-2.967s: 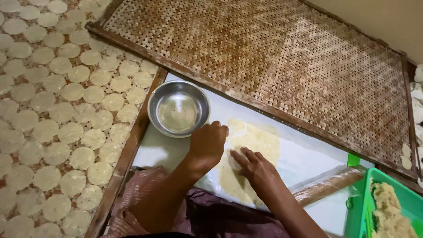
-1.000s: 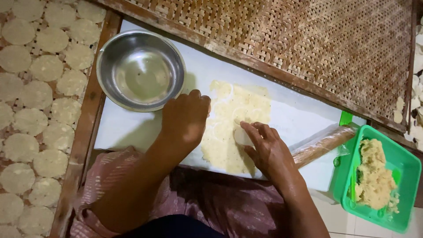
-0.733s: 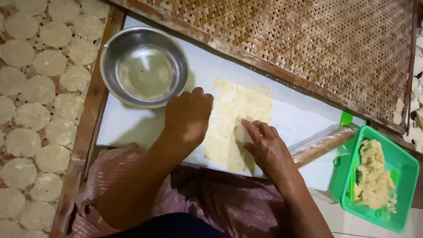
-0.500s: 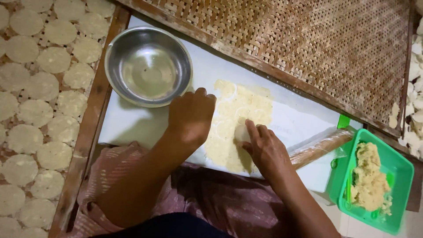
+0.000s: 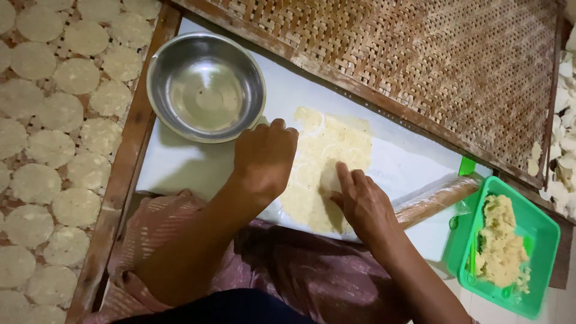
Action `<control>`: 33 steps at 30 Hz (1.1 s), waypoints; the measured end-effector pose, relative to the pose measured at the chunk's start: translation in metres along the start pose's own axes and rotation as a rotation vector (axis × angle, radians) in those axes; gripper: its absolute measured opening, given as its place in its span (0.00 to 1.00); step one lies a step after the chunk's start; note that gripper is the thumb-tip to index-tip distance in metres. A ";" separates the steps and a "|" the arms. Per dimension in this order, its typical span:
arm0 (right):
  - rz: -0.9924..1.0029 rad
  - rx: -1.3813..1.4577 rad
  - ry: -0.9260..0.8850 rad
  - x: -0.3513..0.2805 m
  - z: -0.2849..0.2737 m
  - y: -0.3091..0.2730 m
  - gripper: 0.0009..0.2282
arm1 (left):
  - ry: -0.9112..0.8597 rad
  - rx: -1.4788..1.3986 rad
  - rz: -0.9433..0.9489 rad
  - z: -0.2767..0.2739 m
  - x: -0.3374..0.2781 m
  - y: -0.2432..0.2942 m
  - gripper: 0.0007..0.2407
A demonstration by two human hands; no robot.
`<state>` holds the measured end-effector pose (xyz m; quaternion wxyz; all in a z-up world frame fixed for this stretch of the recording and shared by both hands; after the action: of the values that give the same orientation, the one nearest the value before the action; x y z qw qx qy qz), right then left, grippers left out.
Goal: Rolling out dough with a rolling pin and using a plastic cap to cut it into small circular chip shapes.
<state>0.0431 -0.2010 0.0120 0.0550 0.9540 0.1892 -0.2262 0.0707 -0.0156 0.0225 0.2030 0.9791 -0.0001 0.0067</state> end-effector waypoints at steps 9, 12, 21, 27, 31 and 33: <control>0.049 0.021 -0.068 0.004 -0.002 0.000 0.28 | -0.012 -0.013 0.001 -0.001 -0.001 0.000 0.04; -0.011 -0.035 0.033 0.005 0.000 0.004 0.28 | -0.086 -0.015 0.009 -0.002 -0.002 0.001 0.04; -0.122 -0.002 0.123 0.005 0.005 0.006 0.30 | -0.089 -0.003 -0.001 0.004 -0.001 0.001 0.04; 0.091 0.062 -0.074 0.004 0.001 0.005 0.26 | -0.046 -0.001 0.024 0.000 -0.002 0.002 0.03; -0.353 -0.027 0.396 -0.004 0.005 0.005 0.29 | -0.074 0.007 0.019 0.004 -0.003 0.002 0.04; -0.354 0.019 0.421 -0.009 -0.001 0.004 0.28 | -0.060 -0.021 0.009 0.006 -0.001 0.001 0.04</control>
<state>0.0379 -0.2077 0.0172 -0.0347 0.9326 0.3579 -0.0310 0.0697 -0.0189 0.0174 0.2132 0.9767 -0.0108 -0.0218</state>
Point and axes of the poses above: each hand's wrist, its own x-axis towards the middle knuckle, its own z-axis out of the palm, y = z × x, the point moved 8 cm from there along x, towards the middle knuckle, and after that the axes turned 7 degrees about -z, right-handed, at the moved point
